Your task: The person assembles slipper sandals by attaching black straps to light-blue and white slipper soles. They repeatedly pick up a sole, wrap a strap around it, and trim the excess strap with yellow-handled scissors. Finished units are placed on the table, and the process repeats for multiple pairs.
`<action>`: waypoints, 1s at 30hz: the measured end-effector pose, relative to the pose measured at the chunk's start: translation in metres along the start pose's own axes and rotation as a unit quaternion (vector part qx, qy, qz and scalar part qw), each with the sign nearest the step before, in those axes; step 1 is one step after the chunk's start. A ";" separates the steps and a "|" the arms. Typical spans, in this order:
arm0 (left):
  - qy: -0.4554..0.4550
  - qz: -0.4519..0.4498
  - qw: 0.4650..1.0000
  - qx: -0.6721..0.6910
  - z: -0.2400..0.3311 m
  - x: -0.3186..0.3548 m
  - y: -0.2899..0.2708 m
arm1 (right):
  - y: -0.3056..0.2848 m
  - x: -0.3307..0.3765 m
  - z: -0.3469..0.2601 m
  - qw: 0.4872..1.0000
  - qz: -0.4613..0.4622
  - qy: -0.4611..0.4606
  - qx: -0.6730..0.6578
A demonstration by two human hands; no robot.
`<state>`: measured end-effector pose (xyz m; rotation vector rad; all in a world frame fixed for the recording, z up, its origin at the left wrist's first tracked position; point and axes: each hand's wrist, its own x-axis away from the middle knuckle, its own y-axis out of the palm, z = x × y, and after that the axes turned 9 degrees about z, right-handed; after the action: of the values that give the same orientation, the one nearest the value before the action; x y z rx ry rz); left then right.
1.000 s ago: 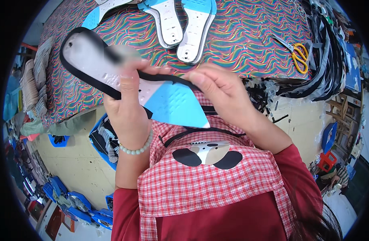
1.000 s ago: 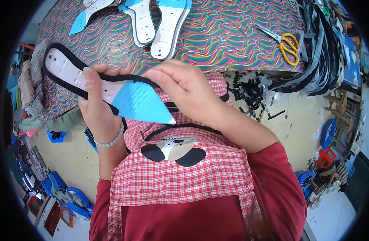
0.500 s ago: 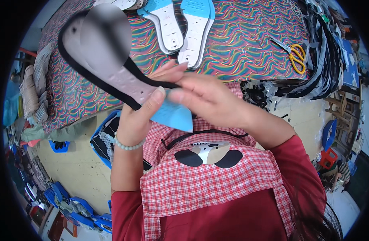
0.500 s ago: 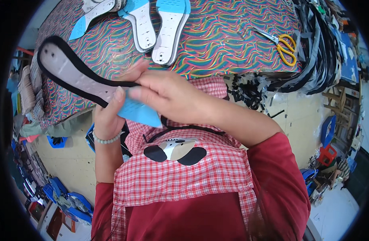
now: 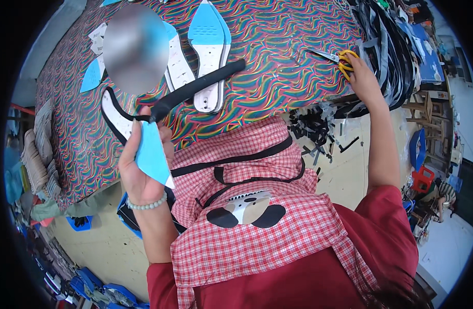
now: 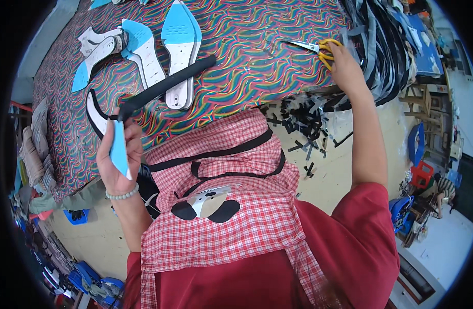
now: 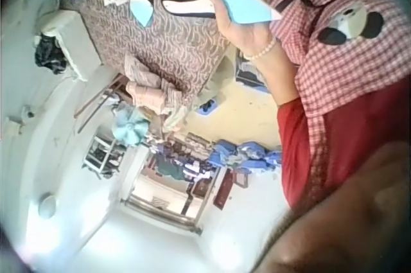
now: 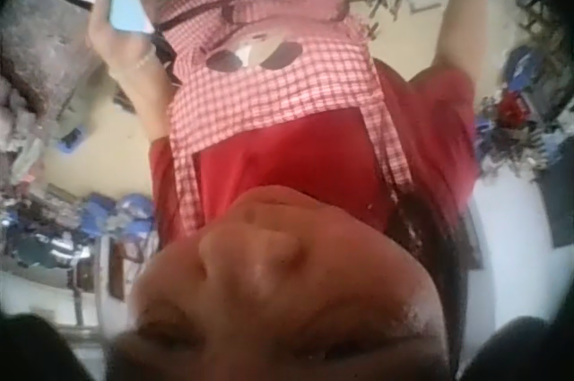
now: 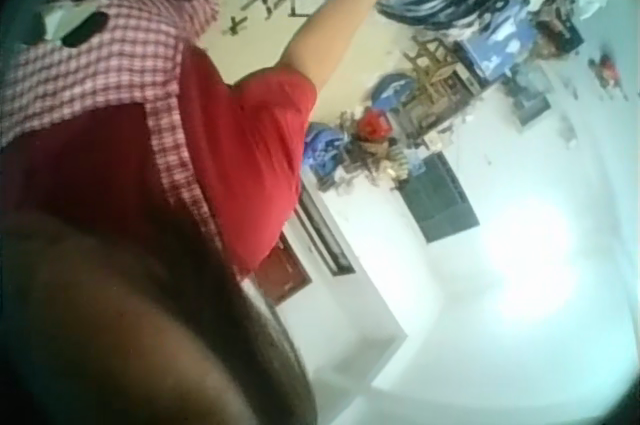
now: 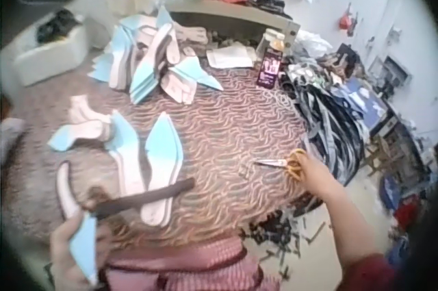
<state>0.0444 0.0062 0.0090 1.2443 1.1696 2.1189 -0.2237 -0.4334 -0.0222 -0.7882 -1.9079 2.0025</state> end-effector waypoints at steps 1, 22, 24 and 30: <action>-0.002 -0.037 0.999 0.020 0.000 0.002 0.006 | -0.005 -0.002 -0.005 1.000 0.010 0.003 -0.022; 0.118 0.122 0.978 -0.118 -0.005 0.002 0.005 | -0.131 0.144 0.290 0.468 0.722 0.330 -0.388; 0.088 0.007 0.988 -0.130 0.000 -0.005 -0.012 | -0.151 0.219 0.295 0.490 0.704 0.447 -0.255; 0.074 0.017 0.983 -0.169 -0.012 -0.019 -0.001 | -0.169 0.349 0.273 0.586 0.658 0.439 -0.179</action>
<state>0.0440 -0.0120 -0.0040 0.9738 0.8021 2.3455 -0.6886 -0.4562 0.0696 -3.1648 -0.9373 0.8759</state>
